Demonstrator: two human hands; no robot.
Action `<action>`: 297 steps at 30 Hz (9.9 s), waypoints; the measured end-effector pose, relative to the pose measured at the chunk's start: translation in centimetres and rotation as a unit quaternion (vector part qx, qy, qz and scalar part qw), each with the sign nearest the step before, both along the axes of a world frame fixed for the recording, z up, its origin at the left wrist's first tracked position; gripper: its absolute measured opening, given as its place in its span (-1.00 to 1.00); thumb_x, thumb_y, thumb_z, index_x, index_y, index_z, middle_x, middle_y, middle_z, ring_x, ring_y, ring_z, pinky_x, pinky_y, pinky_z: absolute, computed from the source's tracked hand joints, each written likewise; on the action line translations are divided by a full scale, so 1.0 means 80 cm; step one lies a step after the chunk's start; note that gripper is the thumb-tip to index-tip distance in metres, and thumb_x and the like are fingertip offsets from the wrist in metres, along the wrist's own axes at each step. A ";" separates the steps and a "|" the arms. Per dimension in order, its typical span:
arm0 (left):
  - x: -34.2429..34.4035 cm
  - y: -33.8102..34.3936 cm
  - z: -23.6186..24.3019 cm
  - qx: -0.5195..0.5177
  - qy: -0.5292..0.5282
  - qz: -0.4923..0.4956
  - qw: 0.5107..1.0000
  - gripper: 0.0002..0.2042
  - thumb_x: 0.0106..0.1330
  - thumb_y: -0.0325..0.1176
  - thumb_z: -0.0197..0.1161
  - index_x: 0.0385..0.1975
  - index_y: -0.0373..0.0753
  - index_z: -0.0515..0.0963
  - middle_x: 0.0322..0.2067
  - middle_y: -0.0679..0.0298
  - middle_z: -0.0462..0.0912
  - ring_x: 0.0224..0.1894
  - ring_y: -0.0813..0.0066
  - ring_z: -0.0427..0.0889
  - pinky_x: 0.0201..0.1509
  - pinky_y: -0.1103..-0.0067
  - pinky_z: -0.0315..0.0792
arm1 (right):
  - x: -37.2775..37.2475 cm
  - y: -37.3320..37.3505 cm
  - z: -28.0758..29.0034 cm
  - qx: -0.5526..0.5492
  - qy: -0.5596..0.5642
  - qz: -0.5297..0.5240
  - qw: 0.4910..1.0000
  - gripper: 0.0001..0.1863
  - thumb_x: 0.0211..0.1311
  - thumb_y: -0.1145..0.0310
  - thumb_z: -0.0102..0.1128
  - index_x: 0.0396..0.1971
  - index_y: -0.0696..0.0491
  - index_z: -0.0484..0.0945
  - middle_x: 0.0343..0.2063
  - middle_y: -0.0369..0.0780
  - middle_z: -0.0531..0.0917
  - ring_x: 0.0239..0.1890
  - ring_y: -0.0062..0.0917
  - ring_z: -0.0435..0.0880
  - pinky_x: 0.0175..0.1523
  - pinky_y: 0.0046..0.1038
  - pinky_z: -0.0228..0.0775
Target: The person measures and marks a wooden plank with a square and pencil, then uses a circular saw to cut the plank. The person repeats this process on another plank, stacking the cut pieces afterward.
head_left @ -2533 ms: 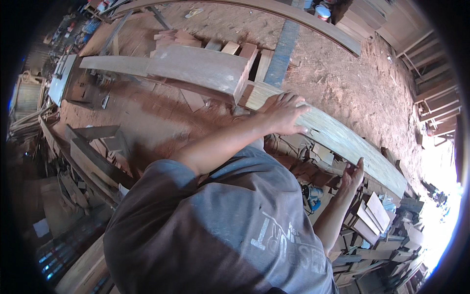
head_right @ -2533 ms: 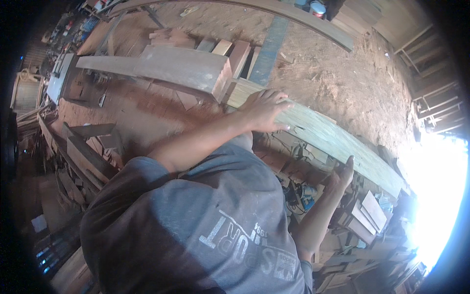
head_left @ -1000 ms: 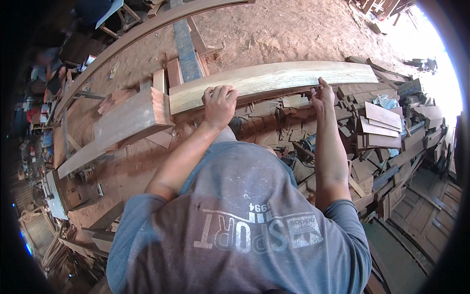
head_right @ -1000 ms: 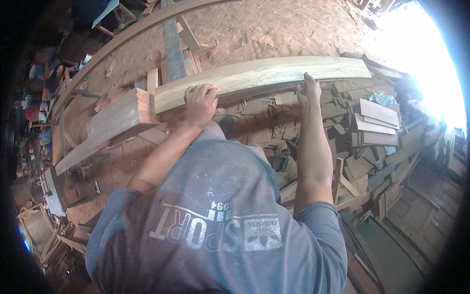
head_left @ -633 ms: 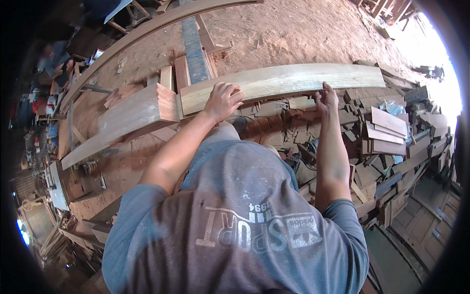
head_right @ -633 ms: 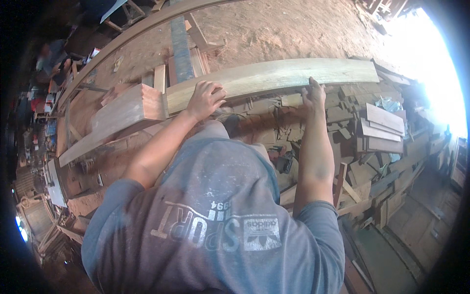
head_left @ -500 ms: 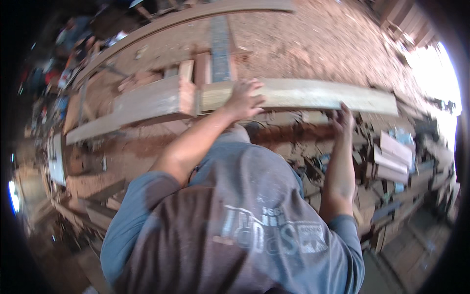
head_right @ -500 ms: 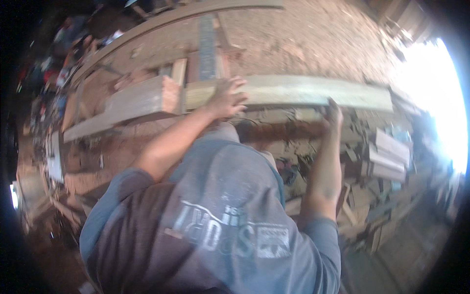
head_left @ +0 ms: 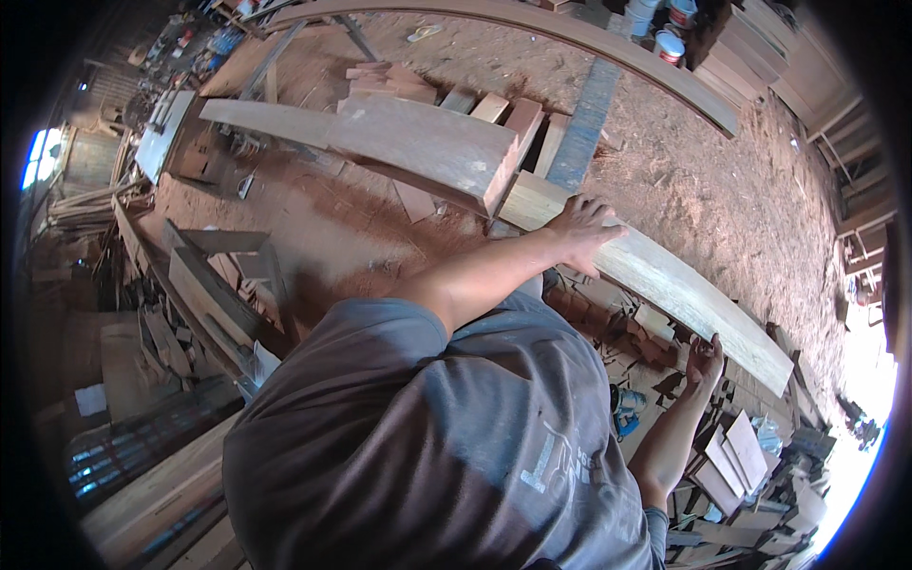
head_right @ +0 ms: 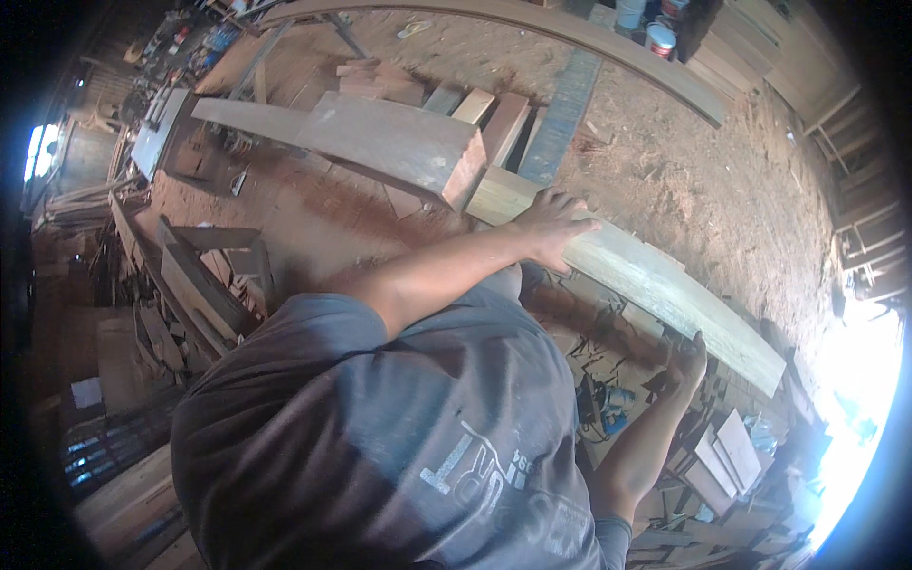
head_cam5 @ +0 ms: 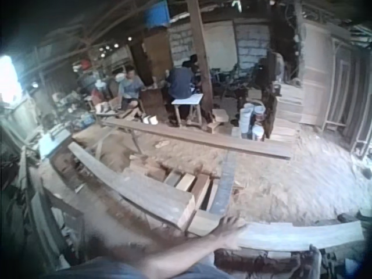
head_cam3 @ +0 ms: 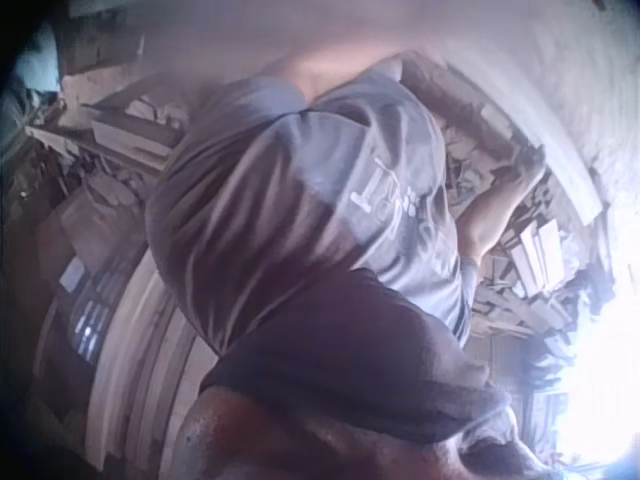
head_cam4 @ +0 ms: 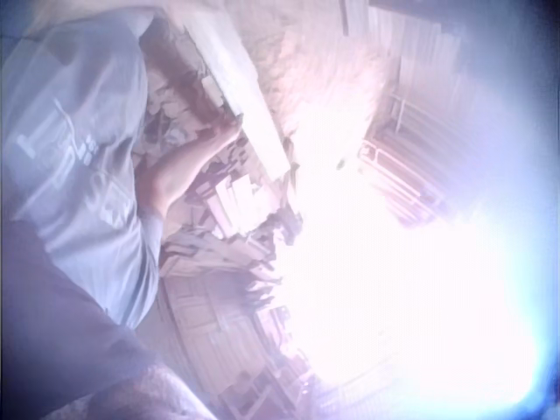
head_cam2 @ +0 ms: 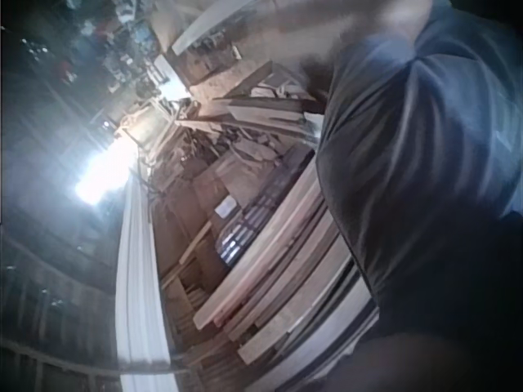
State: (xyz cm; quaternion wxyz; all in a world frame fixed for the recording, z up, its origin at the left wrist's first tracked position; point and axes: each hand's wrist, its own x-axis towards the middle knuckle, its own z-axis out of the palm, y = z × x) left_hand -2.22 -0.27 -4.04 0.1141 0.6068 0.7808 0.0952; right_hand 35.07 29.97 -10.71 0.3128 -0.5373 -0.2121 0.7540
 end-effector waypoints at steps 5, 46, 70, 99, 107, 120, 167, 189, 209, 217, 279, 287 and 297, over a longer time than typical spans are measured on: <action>-0.004 -0.005 0.001 -0.018 -0.005 0.007 1.000 0.08 -0.09 0.26 0.68 0.54 0.09 0.40 0.46 -0.01 0.35 0.54 -0.13 0.23 0.56 -0.13 0.07 | 0.007 0.016 -0.017 -0.021 0.016 0.015 1.000 -0.85 0.49 0.33 0.44 -0.12 0.08 0.73 -0.24 -0.25 0.79 -0.10 -0.42 0.74 0.15 -0.30 0.65; -0.021 0.010 -0.017 -0.001 0.018 -0.030 0.999 0.08 -0.22 0.15 0.72 0.45 0.13 0.37 0.29 0.10 0.44 0.40 0.01 0.41 0.48 0.05 0.20 | 0.015 0.024 -0.030 0.013 0.010 0.002 1.000 -0.63 0.64 0.31 0.27 0.28 0.11 0.49 0.08 -0.09 0.68 0.17 -0.20 0.69 0.32 -0.03 0.68; -0.021 0.012 -0.011 -0.004 0.016 -0.035 0.999 0.11 -0.19 0.10 0.73 0.51 0.10 0.34 0.31 0.09 0.48 0.43 0.01 0.41 0.47 0.05 0.25 | 0.016 0.021 -0.030 0.022 0.022 0.025 0.999 -0.57 0.64 0.31 0.27 0.33 0.14 0.45 0.08 -0.04 0.67 0.16 -0.18 0.70 0.24 -0.13 0.70; -0.029 -0.018 -0.006 0.019 -0.041 -0.019 0.999 0.06 0.01 0.29 0.62 0.59 0.11 0.38 0.54 0.14 0.33 0.63 0.03 0.21 0.72 0.10 0.04 | 0.021 0.013 -0.009 0.041 -0.161 -0.022 0.986 -0.44 0.49 0.06 0.48 0.24 0.16 0.60 -0.13 -0.11 0.74 -0.09 -0.34 0.76 0.14 -0.33 0.69; -0.026 -0.017 0.005 0.008 -0.073 -0.010 0.997 0.07 -0.03 0.31 0.62 0.58 0.10 0.41 0.54 0.12 0.35 0.62 0.02 0.22 0.71 0.12 0.02 | -0.140 -0.065 0.108 0.616 -0.418 0.539 0.394 0.38 -0.15 -0.03 0.83 0.66 0.06 0.14 0.56 0.03 0.33 0.63 -0.04 0.22 0.72 -0.03 0.05; -0.006 -0.081 -0.020 0.205 -0.054 -0.040 0.976 -0.25 0.26 0.21 0.50 0.40 -0.03 0.58 0.35 0.05 0.57 0.43 0.11 0.47 0.56 0.10 0.26 | -0.225 -0.071 0.130 0.565 -0.411 0.671 0.249 0.50 -0.24 -0.01 0.82 0.72 -0.07 0.00 0.56 0.00 0.31 0.58 0.04 0.28 0.65 0.10 0.11; -0.074 -0.223 -0.062 0.442 -0.586 0.645 0.214 -0.51 0.72 -0.34 -0.36 0.53 -0.39 0.17 0.50 -0.13 0.35 0.53 -0.05 0.40 0.63 0.02 0.41 | -0.223 -0.070 0.119 0.587 -0.385 0.664 0.257 0.47 -0.26 0.07 0.81 0.70 -0.06 0.03 0.47 0.03 0.38 0.51 0.05 0.35 0.61 0.07 0.16; -0.021 -0.239 -0.006 -0.043 -0.444 0.323 0.835 -0.59 0.52 -0.12 0.37 0.16 -0.28 0.54 0.23 0.09 0.66 0.19 0.13 0.71 0.19 0.12 0.64 | -0.222 -0.086 0.122 0.586 -0.410 0.632 0.300 0.35 -0.25 0.19 0.75 0.63 -0.12 0.10 0.46 -0.05 0.41 0.55 -0.02 0.35 0.64 0.19 0.13; -0.105 -0.063 0.053 -0.333 0.077 0.021 0.939 0.54 -0.14 -0.12 0.85 0.72 0.52 -0.37 0.62 -0.16 0.15 0.65 -0.21 0.21 0.73 0.04 0.08 | -0.206 -0.092 0.141 0.595 -0.397 0.627 0.308 0.22 -0.19 0.26 0.67 0.57 -0.18 0.17 0.37 -0.11 0.46 0.50 -0.07 0.40 0.63 0.09 0.17; -0.102 -0.061 0.051 -0.328 0.090 0.028 0.940 0.54 -0.14 -0.18 0.84 0.73 0.48 -0.36 0.53 -0.15 0.30 0.58 -0.20 0.34 0.69 0.10 0.18 | -0.208 -0.081 0.136 0.599 -0.390 0.637 0.290 0.33 -0.26 0.15 0.80 0.60 -0.18 0.15 0.38 -0.12 0.46 0.50 -0.07 0.40 0.61 0.06 0.21; -0.034 0.012 0.037 -0.110 0.061 -0.113 0.986 0.46 -0.25 0.30 0.77 0.73 0.02 0.02 0.63 -0.28 0.04 0.66 -0.43 0.01 0.72 -0.12 -0.08 | -0.202 -0.114 0.116 0.571 -0.447 0.588 0.358 -0.05 0.29 0.31 0.24 0.70 -0.10 0.10 0.69 -0.11 0.15 0.76 -0.04 -0.05 0.77 0.17 -0.24; 0.083 0.209 -0.024 0.137 -0.115 -0.235 0.955 -0.06 0.17 0.29 0.52 0.50 -0.08 0.39 0.53 -0.30 0.23 0.62 -0.33 0.11 0.67 -0.11 -0.02 | -0.167 -0.210 0.055 0.535 -0.545 0.495 0.415 -0.17 0.54 0.11 -0.01 0.70 0.12 0.09 0.70 0.01 0.11 0.77 -0.08 -0.13 0.79 0.11 -0.38; 0.148 0.272 -0.061 0.020 0.022 -0.208 0.978 0.08 -0.10 0.28 0.72 0.44 -0.14 0.44 0.40 -0.16 0.44 0.45 -0.15 0.44 0.49 0.03 0.42 | 0.019 -0.379 0.066 0.382 -0.427 0.260 0.777 -0.32 0.41 0.10 0.42 0.45 0.01 0.52 0.29 -0.04 0.70 0.33 -0.08 0.66 0.45 -0.13 0.51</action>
